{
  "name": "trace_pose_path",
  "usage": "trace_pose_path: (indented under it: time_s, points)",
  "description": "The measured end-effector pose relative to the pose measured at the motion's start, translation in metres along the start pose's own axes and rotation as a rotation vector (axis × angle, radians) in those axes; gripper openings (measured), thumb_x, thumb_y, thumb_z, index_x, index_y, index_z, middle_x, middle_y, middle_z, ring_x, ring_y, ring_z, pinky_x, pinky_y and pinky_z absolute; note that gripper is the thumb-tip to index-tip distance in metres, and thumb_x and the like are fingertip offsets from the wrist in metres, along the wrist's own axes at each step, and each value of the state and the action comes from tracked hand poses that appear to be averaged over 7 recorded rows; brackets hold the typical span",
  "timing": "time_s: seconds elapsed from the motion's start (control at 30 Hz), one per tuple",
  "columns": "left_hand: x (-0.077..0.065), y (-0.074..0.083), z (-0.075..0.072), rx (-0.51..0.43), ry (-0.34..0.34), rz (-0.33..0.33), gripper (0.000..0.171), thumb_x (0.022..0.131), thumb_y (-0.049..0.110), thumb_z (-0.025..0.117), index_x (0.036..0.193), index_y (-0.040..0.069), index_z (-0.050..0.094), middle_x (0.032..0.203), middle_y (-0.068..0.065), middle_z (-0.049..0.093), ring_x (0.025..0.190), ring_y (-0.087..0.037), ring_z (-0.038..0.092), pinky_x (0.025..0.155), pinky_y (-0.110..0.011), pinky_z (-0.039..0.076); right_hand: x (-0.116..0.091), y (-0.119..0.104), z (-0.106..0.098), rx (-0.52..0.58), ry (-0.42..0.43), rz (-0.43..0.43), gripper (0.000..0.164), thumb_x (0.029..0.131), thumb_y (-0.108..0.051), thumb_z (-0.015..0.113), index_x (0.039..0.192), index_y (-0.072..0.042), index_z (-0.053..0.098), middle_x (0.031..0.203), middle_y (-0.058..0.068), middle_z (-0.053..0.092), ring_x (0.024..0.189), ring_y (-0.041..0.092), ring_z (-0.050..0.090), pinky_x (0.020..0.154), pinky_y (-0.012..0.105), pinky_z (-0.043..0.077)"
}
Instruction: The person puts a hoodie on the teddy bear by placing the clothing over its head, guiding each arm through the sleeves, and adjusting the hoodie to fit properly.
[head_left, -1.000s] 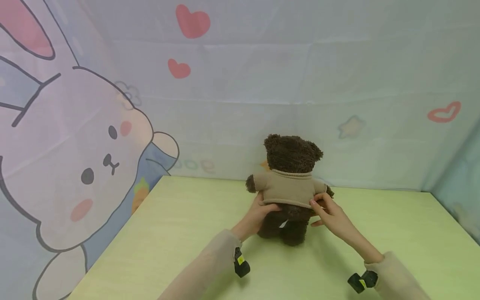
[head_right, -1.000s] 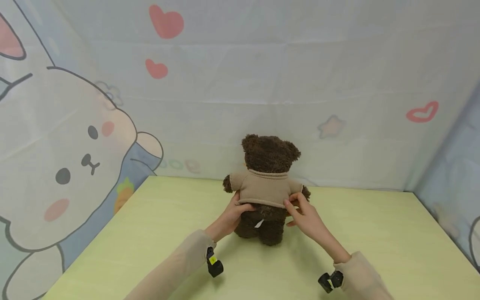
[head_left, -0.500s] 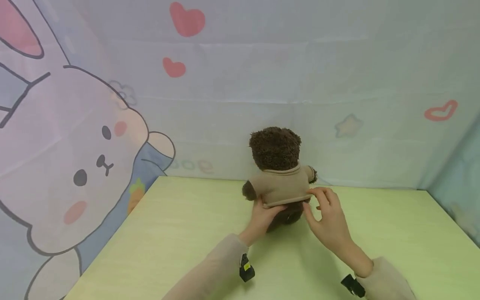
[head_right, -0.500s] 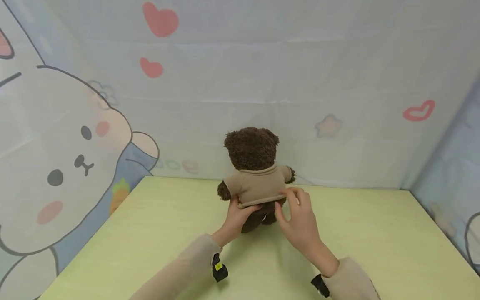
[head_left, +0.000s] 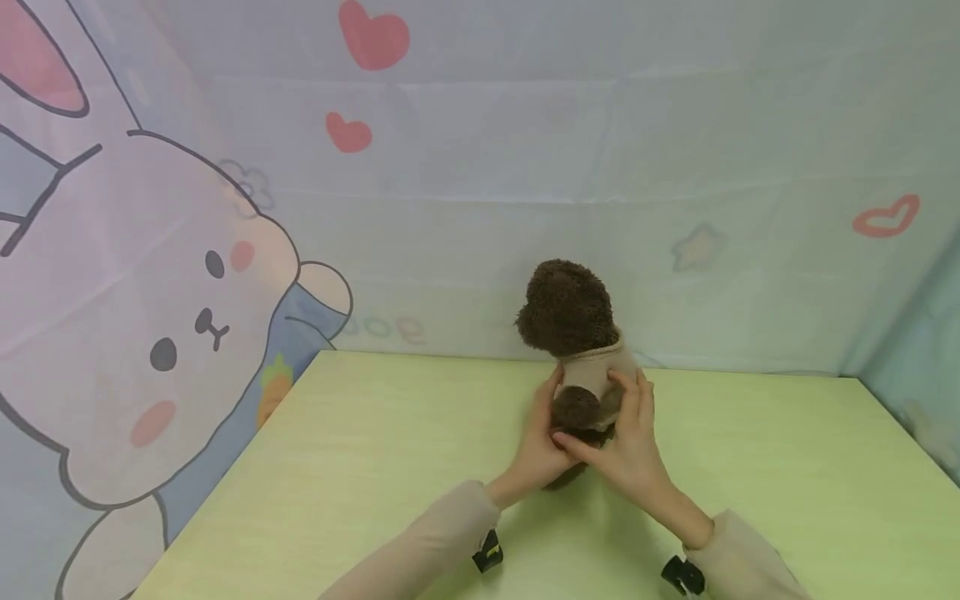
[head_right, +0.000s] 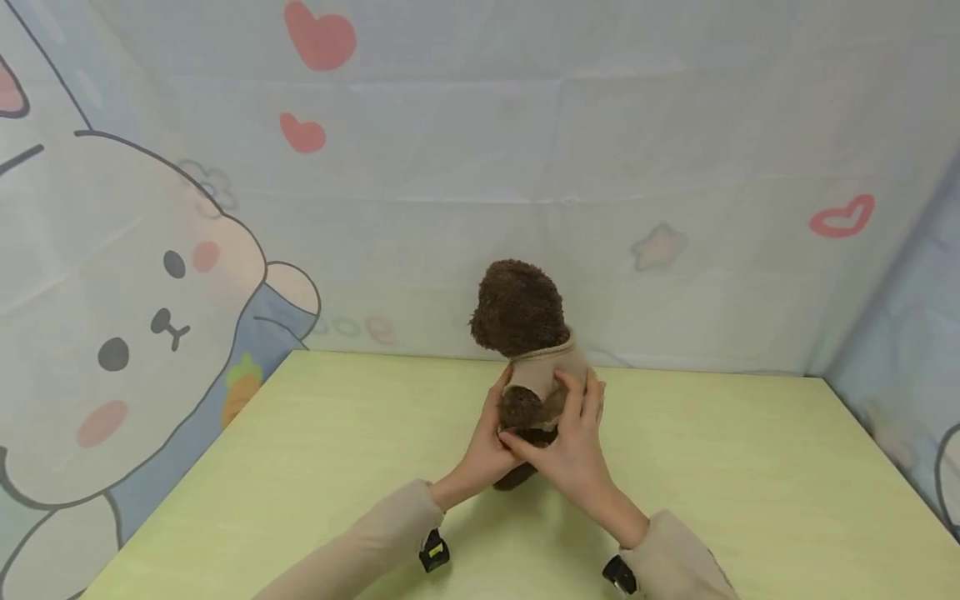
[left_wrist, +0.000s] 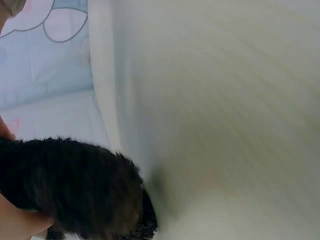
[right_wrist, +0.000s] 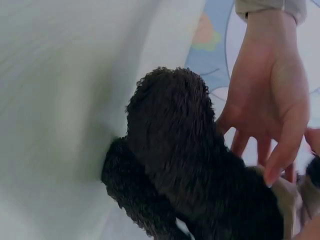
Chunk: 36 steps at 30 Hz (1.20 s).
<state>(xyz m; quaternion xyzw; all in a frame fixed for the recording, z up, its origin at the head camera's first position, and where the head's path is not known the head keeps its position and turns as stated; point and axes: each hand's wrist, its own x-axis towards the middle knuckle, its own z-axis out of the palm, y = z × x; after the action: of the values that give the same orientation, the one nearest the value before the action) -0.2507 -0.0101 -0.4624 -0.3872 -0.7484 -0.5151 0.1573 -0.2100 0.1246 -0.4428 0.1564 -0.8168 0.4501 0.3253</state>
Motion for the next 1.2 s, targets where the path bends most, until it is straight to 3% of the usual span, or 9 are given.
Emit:
trace_pose_path:
  time_s: [0.2, 0.33, 0.47, 0.6, 0.7, 0.87, 1.0, 1.1, 1.2]
  points:
    - [-0.006, 0.005, 0.001, -0.004, -0.188, -0.03, 0.09, 0.078, 0.005, 0.065, 0.145, 0.017, 0.006, 0.148, -0.009, 0.014, 0.127, -0.03, 0.035, 0.09, -0.035, 0.046, 0.007, 0.013, 0.0, 0.184, 0.186, -0.025, 0.081, 0.064, -0.003, 0.077, 0.127, -0.002, 0.027, 0.129, 0.02, 0.028, 0.111, 0.024, 0.035, 0.085, 0.04, 0.035]
    - [-0.007, 0.022, -0.002, -0.052, -0.245, -0.085, 0.082, 0.08, -0.003, 0.06, 0.143, 0.01, 0.009, 0.147, -0.013, 0.014, 0.125, -0.035, 0.037, 0.083, -0.041, 0.049, 0.011, 0.021, -0.007, 0.279, 0.226, -0.058, 0.065, 0.073, 0.005, 0.067, 0.13, -0.003, 0.038, 0.131, 0.017, 0.037, 0.121, 0.013, 0.036, 0.094, 0.028, 0.033]
    - [-0.005, 0.045, -0.01, -0.078, -0.282, -0.172, 0.067, 0.081, -0.008, 0.055, 0.138, -0.001, 0.021, 0.14, -0.022, 0.024, 0.122, -0.037, 0.041, 0.081, -0.037, 0.05, 0.016, 0.027, -0.015, 0.387, 0.2, 0.13, 0.048, 0.084, -0.003, 0.057, 0.13, -0.006, 0.041, 0.13, 0.0, 0.044, 0.123, 0.0, 0.035, 0.099, 0.024, 0.031]
    - [-0.002, 0.029, -0.01, 0.027, -0.273, -0.135, 0.044, 0.085, -0.001, 0.052, 0.127, -0.005, 0.038, 0.126, -0.023, 0.044, 0.114, -0.034, 0.048, 0.085, -0.029, 0.048, 0.019, 0.034, -0.022, 0.542, 0.165, 0.313, 0.041, 0.09, -0.013, 0.052, 0.129, -0.011, 0.042, 0.126, -0.009, 0.044, 0.112, -0.002, 0.042, 0.089, 0.016, 0.036]
    - [0.001, 0.009, -0.012, 0.165, -0.194, -0.146, 0.033, 0.089, 0.008, 0.05, 0.12, -0.003, 0.047, 0.117, -0.021, 0.051, 0.108, -0.032, 0.051, 0.088, -0.035, 0.046, 0.021, 0.04, -0.028, 0.689, 0.109, 0.367, 0.04, 0.091, -0.017, 0.049, 0.13, -0.013, 0.04, 0.123, -0.01, 0.043, 0.108, -0.002, 0.045, 0.086, 0.012, 0.039]
    - [0.005, -0.005, -0.025, 0.252, -0.096, -0.338, 0.029, 0.092, 0.016, 0.046, 0.114, -0.001, 0.052, 0.109, -0.019, 0.055, 0.101, -0.032, 0.052, 0.084, -0.04, 0.045, 0.022, 0.056, -0.035, 0.917, 0.022, 0.439, 0.029, 0.093, -0.022, 0.045, 0.122, -0.021, 0.039, 0.113, -0.012, 0.043, 0.103, -0.002, 0.047, 0.085, 0.013, 0.041]
    - [0.002, -0.016, -0.027, 0.219, -0.179, -0.449, 0.03, 0.094, 0.021, 0.042, 0.117, 0.004, 0.053, 0.112, -0.015, 0.059, 0.101, -0.029, 0.057, 0.081, -0.036, 0.048, 0.022, 0.068, -0.034, 1.044, -0.062, 0.507, 0.011, 0.094, -0.027, 0.039, 0.105, -0.026, 0.041, 0.106, -0.014, 0.041, 0.103, -0.002, 0.041, 0.088, 0.016, 0.035]
    - [-0.002, -0.021, -0.023, 0.145, -0.258, -0.526, 0.039, 0.095, 0.026, 0.042, 0.126, 0.004, 0.045, 0.122, -0.017, 0.053, 0.101, -0.03, 0.058, 0.075, -0.036, 0.051, 0.018, 0.076, -0.032, 1.118, -0.192, 0.584, 0.015, 0.095, -0.035, 0.031, 0.108, -0.031, 0.036, 0.111, -0.016, 0.035, 0.105, -0.005, 0.038, 0.087, 0.017, 0.035]
    - [-0.004, -0.022, -0.02, 0.108, -0.256, -0.555, 0.047, 0.094, 0.027, 0.044, 0.13, -0.002, 0.038, 0.126, -0.022, 0.049, 0.099, -0.033, 0.058, 0.075, -0.038, 0.051, 0.016, 0.083, -0.03, 1.209, -0.337, 0.649, 0.021, 0.095, -0.039, 0.026, 0.115, -0.033, 0.027, 0.117, -0.016, 0.03, 0.105, -0.005, 0.04, 0.087, 0.02, 0.041]
